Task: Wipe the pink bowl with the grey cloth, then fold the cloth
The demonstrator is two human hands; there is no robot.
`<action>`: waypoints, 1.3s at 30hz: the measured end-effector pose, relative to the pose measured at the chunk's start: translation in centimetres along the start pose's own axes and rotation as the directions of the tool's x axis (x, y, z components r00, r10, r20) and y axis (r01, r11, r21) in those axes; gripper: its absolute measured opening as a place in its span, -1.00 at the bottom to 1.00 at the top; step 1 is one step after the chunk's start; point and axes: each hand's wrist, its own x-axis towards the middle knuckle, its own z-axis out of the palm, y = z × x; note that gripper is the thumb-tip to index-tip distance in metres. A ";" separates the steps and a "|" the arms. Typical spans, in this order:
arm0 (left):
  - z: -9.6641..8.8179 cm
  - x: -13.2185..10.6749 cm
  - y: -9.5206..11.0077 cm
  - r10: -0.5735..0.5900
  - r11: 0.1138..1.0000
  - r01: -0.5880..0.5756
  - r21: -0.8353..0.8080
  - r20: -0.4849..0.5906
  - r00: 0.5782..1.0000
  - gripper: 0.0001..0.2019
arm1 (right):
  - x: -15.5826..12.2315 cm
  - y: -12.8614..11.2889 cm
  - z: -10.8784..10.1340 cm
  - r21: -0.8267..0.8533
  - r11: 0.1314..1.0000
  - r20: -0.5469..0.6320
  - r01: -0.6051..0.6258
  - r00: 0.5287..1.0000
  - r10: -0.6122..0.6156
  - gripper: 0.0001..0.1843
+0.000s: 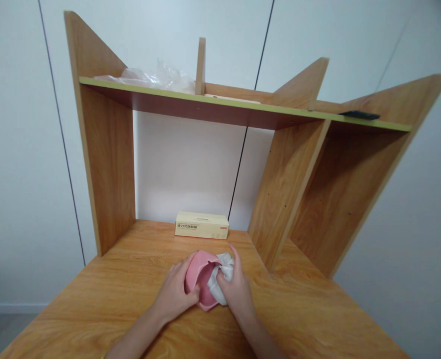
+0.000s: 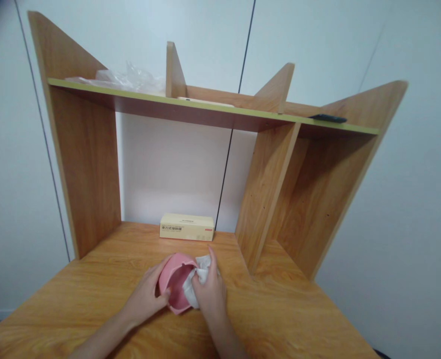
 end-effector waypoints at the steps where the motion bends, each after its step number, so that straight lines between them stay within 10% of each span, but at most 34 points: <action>1: 0.0 0.0 -0.1 0.000 1.000 0.000 -0.004 -0.005 1.000 -0.38 | 0.0 0.0 0.1 -0.002 1.000 0.029 0.001 1.000 -0.001 -0.27; 24: 1.4 0.9 -1.8 -0.331 0.712 0.335 -0.617 0.126 0.935 -0.36 | -1.1 -1.5 0.5 0.240 0.971 -0.018 -0.008 1.000 0.013 -0.35; 39: 1.2 0.4 -0.1 -0.223 0.857 0.256 -0.447 0.125 0.967 -0.31 | -0.5 -0.8 -0.9 -0.191 0.973 -0.046 0.131 0.989 -0.142 -0.44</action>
